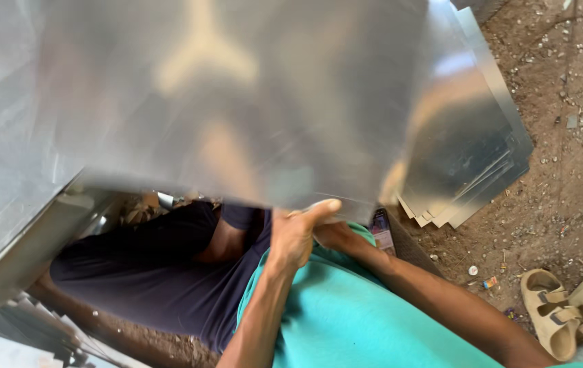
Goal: The person sits on the ground and uses tin snips to cut a large metal sheet into smaller rectangular pieces. The person repeatedly repositions the sheet and cuts along marked lines, stacking the finished pieces to the side.
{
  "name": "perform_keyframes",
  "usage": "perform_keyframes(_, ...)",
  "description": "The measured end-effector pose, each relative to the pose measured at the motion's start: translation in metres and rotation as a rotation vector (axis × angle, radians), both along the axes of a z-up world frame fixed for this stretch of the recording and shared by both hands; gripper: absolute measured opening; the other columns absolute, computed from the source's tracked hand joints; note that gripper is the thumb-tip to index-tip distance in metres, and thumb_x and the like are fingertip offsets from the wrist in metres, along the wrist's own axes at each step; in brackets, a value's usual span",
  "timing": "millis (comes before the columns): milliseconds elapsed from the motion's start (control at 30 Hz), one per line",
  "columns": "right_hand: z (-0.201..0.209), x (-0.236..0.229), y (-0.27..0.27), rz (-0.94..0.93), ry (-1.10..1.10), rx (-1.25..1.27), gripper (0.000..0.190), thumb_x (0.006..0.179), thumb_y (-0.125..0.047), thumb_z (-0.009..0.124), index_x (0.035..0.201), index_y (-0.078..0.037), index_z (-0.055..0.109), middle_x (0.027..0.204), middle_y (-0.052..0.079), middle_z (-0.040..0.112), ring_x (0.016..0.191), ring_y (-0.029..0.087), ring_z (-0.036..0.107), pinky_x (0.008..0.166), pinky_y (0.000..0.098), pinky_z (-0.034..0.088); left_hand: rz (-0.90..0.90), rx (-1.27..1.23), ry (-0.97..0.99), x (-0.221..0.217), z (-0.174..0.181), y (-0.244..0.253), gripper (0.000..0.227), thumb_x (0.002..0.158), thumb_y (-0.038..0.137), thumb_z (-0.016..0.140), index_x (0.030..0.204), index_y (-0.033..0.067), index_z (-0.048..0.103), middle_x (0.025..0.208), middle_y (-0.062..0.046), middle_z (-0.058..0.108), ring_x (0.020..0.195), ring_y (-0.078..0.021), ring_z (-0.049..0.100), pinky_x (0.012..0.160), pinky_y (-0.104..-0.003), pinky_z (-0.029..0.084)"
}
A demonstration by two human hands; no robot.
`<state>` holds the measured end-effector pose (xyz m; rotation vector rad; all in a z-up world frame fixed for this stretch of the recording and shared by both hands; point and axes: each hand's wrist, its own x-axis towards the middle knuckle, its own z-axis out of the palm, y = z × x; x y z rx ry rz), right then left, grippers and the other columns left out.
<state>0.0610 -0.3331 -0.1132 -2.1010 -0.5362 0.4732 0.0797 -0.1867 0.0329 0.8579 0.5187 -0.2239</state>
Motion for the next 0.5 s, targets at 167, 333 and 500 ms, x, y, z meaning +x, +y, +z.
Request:
perform_keyframes(167, -0.038, -0.015, -0.004, -0.055, -0.057, 0.107, 0.037, 0.097, -0.009, 0.055, 0.129, 0.01, 0.054, 0.123, 0.029, 0.058, 0.116, 0.038, 0.052, 0.094, 0.0501, 0.043, -0.239, -0.097, -0.018, 0.064, -0.006, -0.049, 0.037, 0.082, 0.004, 0.078, 0.114, -0.0053, 0.061, 0.102, -0.016, 0.071, 0.086, -0.0234, 0.073, 0.067, -0.034, 0.065)
perform_keyframes(333, 0.014, 0.009, 0.01, -0.285, 0.706, 0.251, 0.026, 0.086, -0.008, 0.054, 0.106, 0.006, 0.061, 0.095, 0.018, 0.061, 0.085, 0.025, 0.058, 0.073, 0.0402, 0.049, -0.468, -0.055, 0.01, 0.114, -0.018, -0.146, 0.035, 0.085, -0.004, 0.071, 0.117, -0.0129, 0.062, 0.103, -0.026, 0.072, 0.083, -0.0286, 0.075, 0.061, -0.035, 0.065)
perform_keyframes(500, 0.086, 0.017, 0.02, -0.368, 0.703, 0.261, 0.02, 0.076, -0.008, 0.054, 0.088, 0.003, 0.066, 0.074, 0.007, 0.064, 0.061, 0.015, 0.063, 0.059, 0.0308, 0.054, -0.785, -0.089, 0.194, 0.088, -0.025, -0.206, 0.035, 0.091, -0.008, 0.062, 0.124, -0.0153, 0.056, 0.107, -0.032, 0.069, 0.077, -0.0373, 0.074, 0.059, -0.039, 0.068)
